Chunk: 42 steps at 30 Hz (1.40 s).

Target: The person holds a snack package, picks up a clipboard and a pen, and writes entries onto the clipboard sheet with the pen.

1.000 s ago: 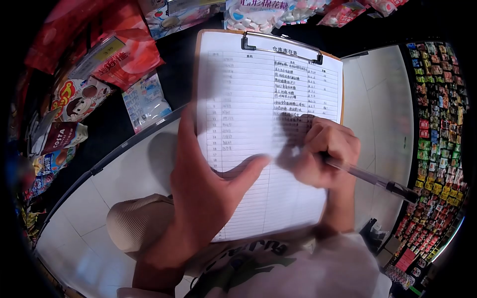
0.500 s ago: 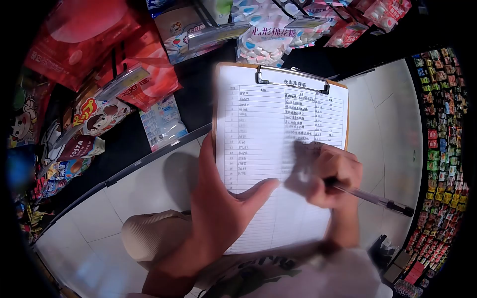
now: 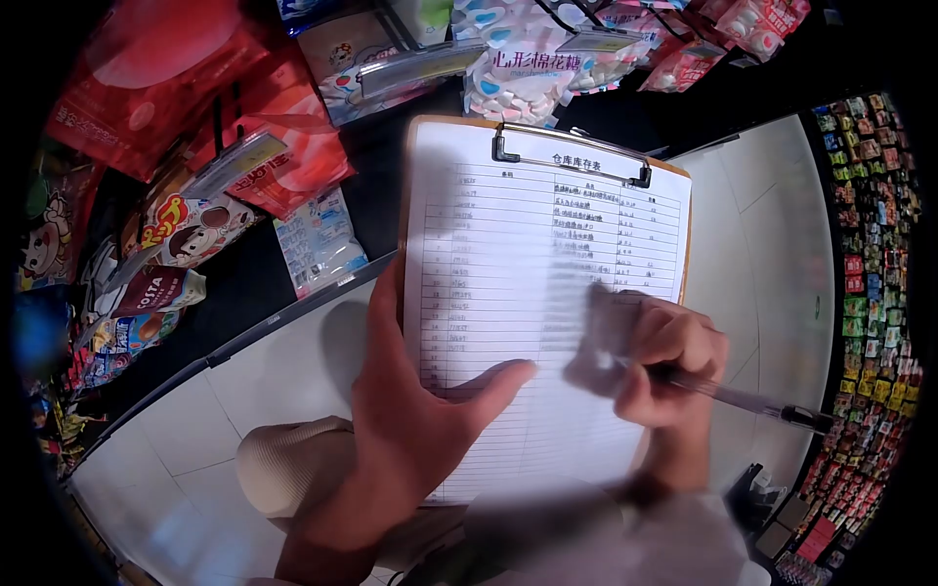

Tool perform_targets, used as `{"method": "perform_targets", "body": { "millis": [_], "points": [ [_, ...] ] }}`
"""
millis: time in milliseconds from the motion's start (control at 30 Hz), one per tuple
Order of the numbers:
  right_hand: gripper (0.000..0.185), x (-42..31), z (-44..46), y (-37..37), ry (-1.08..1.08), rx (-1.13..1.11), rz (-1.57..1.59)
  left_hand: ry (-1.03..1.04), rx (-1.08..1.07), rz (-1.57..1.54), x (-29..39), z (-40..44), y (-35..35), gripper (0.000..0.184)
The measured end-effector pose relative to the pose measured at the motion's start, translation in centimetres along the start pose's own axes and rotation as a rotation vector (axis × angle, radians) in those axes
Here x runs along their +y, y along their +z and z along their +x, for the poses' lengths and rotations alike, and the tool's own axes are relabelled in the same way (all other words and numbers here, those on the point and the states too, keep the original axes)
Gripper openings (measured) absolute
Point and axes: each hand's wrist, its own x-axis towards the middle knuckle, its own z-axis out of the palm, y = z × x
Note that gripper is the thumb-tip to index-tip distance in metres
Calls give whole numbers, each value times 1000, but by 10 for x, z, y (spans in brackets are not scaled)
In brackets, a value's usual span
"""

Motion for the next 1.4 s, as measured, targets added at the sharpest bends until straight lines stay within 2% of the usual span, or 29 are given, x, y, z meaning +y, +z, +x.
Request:
{"method": "perform_targets", "body": {
  "millis": [267, 467, 533, 733, 1400],
  "points": [
    [23, 1, 4, 4, 18, -15, 2, -25, -16, 16, 0, 1, 0, 101],
    [23, 3, 9, 8, -2, -25, -4, -16, -42, -20, -4, 0, -4, 110],
    [23, 4, 10, 9, -4, -29, -9, 18, -31, 85, -7, -1, -5, 112],
    [23, 6, 15, 11, -33, -44, -17, 7, -1, 96, -9, -3, -8, 114],
    [22, 6, 17, 11, -87, -48, 2, -7, 27, 104, -2, -8, -9, 113]
  ]
}}
